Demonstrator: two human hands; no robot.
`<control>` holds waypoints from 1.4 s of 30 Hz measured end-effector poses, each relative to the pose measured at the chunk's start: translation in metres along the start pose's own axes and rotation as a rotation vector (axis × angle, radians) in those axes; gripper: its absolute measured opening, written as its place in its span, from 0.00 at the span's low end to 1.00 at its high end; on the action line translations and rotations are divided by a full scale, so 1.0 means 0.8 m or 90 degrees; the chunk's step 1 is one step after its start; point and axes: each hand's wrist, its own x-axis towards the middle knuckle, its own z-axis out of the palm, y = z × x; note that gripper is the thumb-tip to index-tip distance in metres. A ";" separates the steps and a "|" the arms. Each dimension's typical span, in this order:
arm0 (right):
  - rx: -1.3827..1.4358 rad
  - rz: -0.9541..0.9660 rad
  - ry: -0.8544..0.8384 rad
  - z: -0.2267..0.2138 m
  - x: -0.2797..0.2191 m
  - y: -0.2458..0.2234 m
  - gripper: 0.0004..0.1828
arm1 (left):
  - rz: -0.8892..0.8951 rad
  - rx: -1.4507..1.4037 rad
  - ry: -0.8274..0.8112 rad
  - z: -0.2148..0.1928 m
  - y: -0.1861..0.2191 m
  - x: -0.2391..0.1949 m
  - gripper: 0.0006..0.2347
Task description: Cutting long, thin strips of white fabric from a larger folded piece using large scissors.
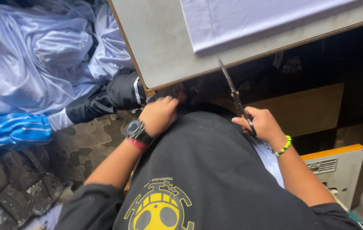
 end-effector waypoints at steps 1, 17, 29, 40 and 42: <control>-0.003 0.001 -0.007 0.005 0.003 0.003 0.20 | -0.006 -0.003 -0.002 -0.013 0.008 0.034 0.10; -0.139 -0.012 -0.057 0.015 0.017 -0.001 0.24 | -0.193 -0.824 0.337 -0.031 0.009 0.161 0.11; -0.164 -0.006 -0.096 0.021 0.023 -0.008 0.22 | -0.289 -1.161 0.306 -0.026 0.004 0.183 0.11; -0.091 0.001 -0.124 0.037 0.044 -0.041 0.09 | -0.294 -1.153 0.272 -0.024 0.001 0.184 0.11; -0.041 0.027 -0.143 0.040 0.051 -0.053 0.09 | -0.289 -1.150 0.269 -0.027 0.000 0.184 0.11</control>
